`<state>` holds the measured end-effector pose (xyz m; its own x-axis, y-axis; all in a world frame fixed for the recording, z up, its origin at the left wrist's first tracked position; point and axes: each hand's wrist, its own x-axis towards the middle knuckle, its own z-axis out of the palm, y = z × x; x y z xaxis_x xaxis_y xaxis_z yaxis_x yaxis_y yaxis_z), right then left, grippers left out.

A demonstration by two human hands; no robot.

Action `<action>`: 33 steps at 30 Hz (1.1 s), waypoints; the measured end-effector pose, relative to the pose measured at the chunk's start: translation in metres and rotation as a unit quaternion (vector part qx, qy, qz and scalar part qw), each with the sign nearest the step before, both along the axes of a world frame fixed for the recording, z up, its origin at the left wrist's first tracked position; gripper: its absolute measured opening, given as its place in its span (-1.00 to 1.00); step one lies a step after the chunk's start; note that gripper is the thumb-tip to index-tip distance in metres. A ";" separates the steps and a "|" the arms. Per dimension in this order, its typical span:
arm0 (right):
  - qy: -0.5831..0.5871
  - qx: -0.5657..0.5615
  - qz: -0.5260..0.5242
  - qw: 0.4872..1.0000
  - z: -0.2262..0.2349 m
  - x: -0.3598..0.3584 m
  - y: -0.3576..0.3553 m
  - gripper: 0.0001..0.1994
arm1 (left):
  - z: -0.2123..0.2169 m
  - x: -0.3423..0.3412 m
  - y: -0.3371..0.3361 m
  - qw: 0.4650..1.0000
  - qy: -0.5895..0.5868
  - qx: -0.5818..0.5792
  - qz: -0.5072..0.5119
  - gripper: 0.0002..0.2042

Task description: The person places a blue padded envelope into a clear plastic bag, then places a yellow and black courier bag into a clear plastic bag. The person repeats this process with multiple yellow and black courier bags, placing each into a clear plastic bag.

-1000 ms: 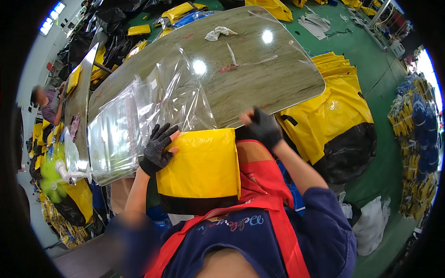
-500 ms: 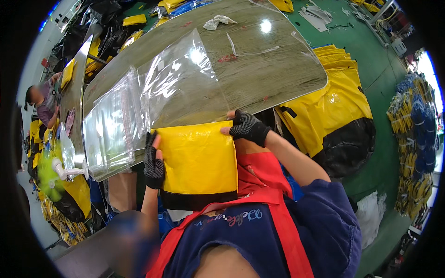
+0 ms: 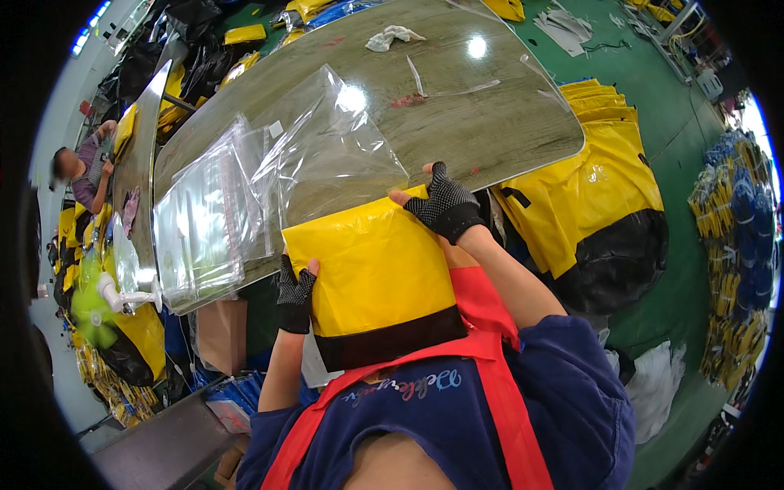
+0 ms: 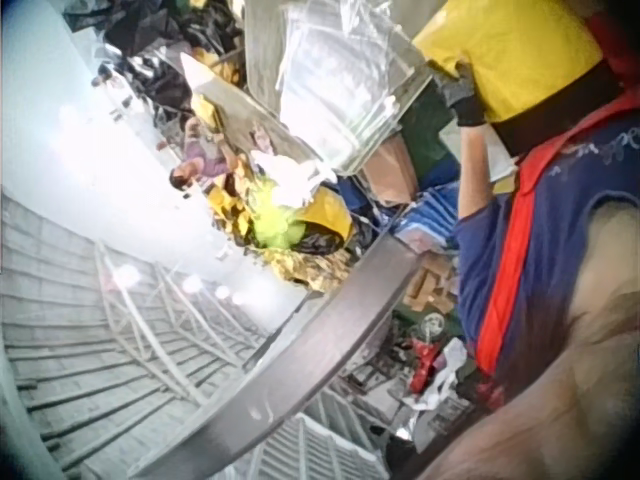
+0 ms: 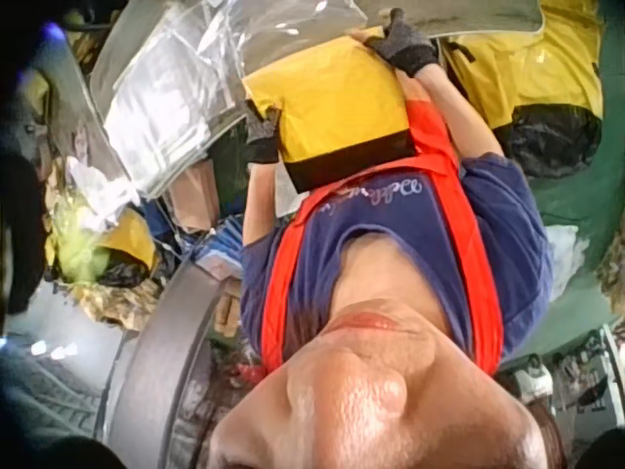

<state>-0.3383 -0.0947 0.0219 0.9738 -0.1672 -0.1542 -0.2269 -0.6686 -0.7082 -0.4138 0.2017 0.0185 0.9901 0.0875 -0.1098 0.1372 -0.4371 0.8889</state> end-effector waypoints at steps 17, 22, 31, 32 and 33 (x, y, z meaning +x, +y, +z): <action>0.114 0.365 0.217 0.898 -0.024 0.028 -0.055 -0.76 | -0.040 0.002 0.034 0.977 0.052 -0.204 0.033 -0.11; 0.070 0.404 0.105 0.906 -0.016 -0.013 -0.043 -0.62 | -0.007 0.010 0.023 0.952 0.113 -0.285 -0.015 -0.28; -0.092 0.327 -0.076 0.938 -0.030 -0.053 -0.007 -0.89 | -0.018 0.002 0.023 0.959 0.136 -0.250 0.006 -0.56; -0.136 0.315 -0.059 0.937 -0.034 -0.050 -0.006 -0.89 | -0.022 0.000 0.021 0.955 0.136 -0.262 0.020 -0.56; -0.122 0.272 -0.024 0.954 -0.037 -0.052 -0.007 -0.89 | -0.026 -0.002 0.021 0.951 0.136 -0.275 0.033 -0.56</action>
<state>-0.3904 -0.1015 -0.0151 0.9850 -0.1728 0.0003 -0.0314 -0.1803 -0.9831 -0.4157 0.2227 -0.0074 0.9129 0.0044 -0.4081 0.4056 0.1005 0.9085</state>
